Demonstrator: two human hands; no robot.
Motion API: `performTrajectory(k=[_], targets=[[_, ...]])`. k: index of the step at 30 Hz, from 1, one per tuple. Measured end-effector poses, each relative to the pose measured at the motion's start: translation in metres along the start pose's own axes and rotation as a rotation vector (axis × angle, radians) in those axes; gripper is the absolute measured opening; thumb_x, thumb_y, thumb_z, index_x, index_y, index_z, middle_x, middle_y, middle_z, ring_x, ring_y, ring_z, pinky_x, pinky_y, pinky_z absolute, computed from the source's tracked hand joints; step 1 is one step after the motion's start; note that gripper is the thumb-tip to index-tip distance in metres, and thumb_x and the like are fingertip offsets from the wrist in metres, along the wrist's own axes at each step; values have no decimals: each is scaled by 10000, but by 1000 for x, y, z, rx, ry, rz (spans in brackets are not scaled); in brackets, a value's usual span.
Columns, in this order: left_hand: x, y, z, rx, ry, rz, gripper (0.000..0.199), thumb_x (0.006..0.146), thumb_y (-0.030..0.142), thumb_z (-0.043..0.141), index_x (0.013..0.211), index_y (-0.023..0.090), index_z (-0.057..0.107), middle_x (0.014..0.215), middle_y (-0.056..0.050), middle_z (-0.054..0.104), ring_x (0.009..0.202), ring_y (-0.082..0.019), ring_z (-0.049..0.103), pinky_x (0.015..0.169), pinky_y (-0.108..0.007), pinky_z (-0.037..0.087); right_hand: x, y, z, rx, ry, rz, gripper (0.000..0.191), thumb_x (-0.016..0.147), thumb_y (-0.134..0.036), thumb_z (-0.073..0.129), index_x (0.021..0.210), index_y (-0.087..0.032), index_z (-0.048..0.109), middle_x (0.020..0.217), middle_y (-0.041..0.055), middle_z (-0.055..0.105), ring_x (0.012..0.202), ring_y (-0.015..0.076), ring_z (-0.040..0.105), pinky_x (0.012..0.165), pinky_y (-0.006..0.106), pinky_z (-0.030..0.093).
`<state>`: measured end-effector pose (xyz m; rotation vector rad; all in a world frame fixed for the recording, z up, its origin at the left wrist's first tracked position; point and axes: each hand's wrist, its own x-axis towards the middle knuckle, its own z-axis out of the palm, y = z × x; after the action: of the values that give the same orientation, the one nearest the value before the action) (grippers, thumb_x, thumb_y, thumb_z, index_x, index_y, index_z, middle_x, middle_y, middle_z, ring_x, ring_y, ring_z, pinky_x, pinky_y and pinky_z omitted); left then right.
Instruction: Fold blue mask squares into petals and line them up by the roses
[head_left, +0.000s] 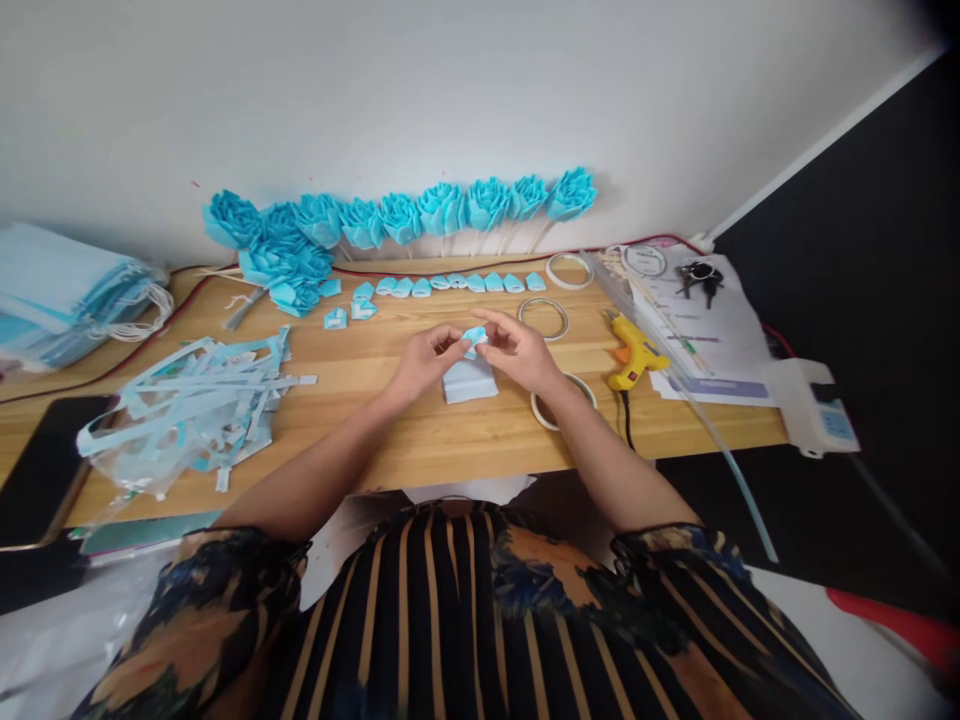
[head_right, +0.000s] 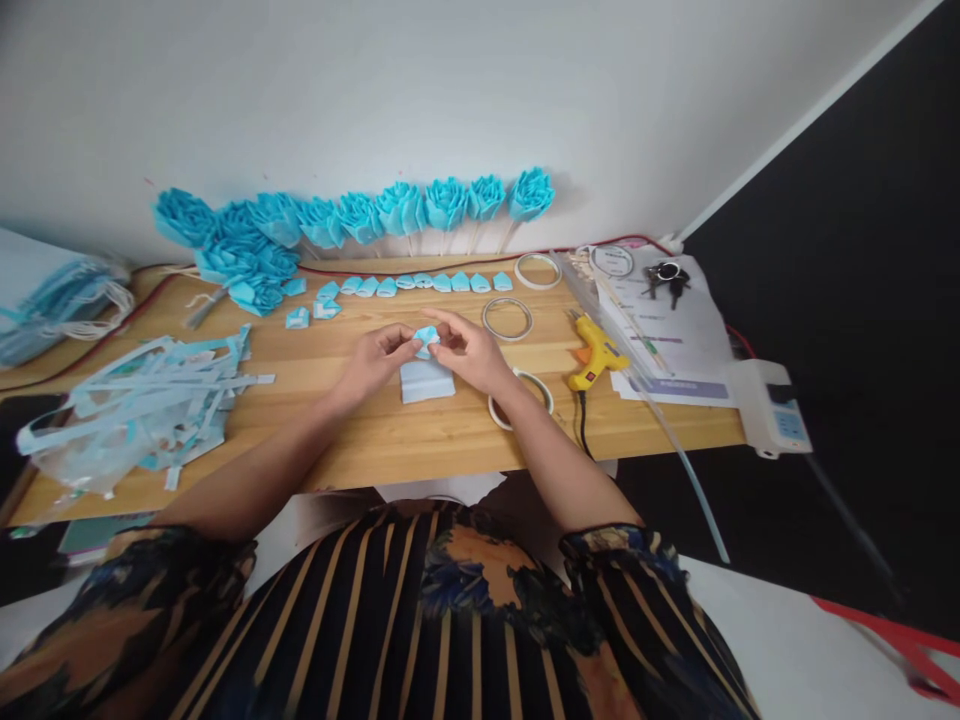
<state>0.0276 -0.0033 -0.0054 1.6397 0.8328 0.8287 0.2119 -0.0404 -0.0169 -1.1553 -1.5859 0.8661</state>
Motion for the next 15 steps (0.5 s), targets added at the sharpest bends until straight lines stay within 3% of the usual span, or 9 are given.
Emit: performTrajectory(k=[4,10,15], targets=[[0,0,0,-3,-21,-10,357,824,508,607,873,155,634,789,-23,633,718,-135,554,667,-263,434,2,-2,-1,-7,70,17,493,790,-283,635,1281,-236,610,820,-14,558,732,124,525,675,260,470],[1,-6,1,27,-9,-31,237,777,383,641,717,164,574,653,21,535,594,-100,456,575,-245,353,3,-3,-2,46,101,32,467,788,-321,652,1247,-235,629,831,-5,604,741,132,556,688,269,488],[2,-5,1,17,-2,-64,197,779,337,630,703,166,570,637,29,517,581,-97,441,563,-241,339,4,2,-4,122,177,45,451,806,-369,651,1236,-239,626,837,0,627,776,147,582,748,300,509]])
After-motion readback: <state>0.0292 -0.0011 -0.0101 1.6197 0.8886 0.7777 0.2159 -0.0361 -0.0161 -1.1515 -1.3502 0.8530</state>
